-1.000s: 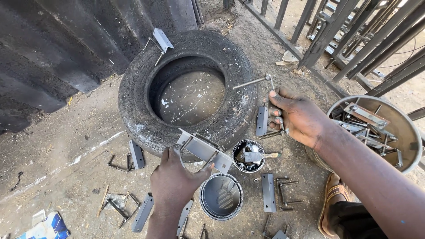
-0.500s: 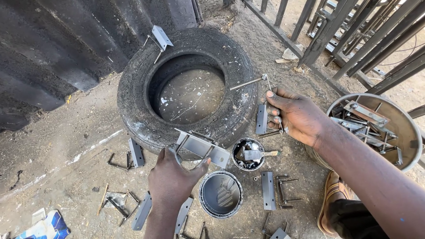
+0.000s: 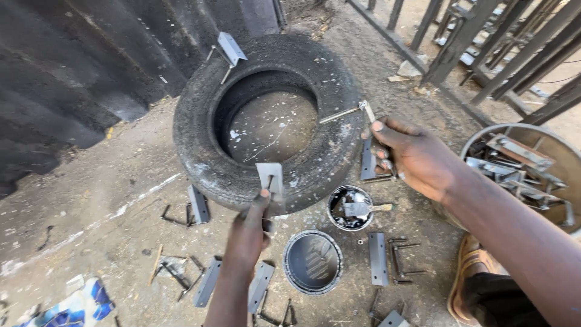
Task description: Painting small metal brackets with black paint and inserting pins into them
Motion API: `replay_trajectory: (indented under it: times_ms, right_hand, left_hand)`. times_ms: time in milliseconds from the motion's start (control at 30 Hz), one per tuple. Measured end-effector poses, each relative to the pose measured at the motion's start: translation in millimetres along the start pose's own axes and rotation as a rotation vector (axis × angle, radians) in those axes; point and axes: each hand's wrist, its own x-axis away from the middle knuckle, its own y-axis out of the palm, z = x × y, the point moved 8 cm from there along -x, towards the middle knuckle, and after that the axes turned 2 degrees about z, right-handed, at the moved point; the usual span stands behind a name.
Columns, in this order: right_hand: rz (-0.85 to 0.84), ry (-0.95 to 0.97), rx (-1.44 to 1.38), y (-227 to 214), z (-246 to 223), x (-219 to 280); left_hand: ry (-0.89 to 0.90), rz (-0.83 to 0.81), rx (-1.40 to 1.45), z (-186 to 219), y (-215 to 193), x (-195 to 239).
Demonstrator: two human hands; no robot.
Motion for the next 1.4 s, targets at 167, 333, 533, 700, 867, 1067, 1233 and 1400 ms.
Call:
replay_trajectory:
  times_ms: [167,333,533,700,867,1067,1233,1400]
  right_hand:
    - [-0.118,-0.039,0.035,22.8,3.3,17.2]
    - [-0.214,-0.033,0.15,35.1,20.0,24.9]
    - [-0.163,0.062,0.371,46.7,31.2,39.9]
    - [-0.221,0.065,0.352,60.7,35.4,45.3]
    - [-0.2,0.094,0.359,63.5,43.4,42.7]
    - [-0.276,-0.048,0.255,65.5,55.6,30.7]
    - [-0.272,-0.066,0.253,65.5,55.9,28.6]
    - [-0.26,-0.099,0.254,65.6,54.1,29.6]
  left_hand:
    - [-0.18,-0.374,0.446,-32.2,29.4,-17.6]
    - [-0.223,-0.605,0.592,-40.3,56.6,-20.4]
    - [-0.241,-0.67,0.613,-44.7,74.7,-17.2]
    - [-0.235,-0.745,0.614,-50.3,83.0,-20.7]
    - [-0.229,-0.739,0.534,-44.7,85.9,-10.3]
    - [-0.268,-0.786,0.558,-42.5,89.9,-4.8]
    - [-0.288,-0.758,0.625,-39.8,88.3,0.4]
    - [-0.219,-0.763,0.644,-35.1,91.2,-2.0]
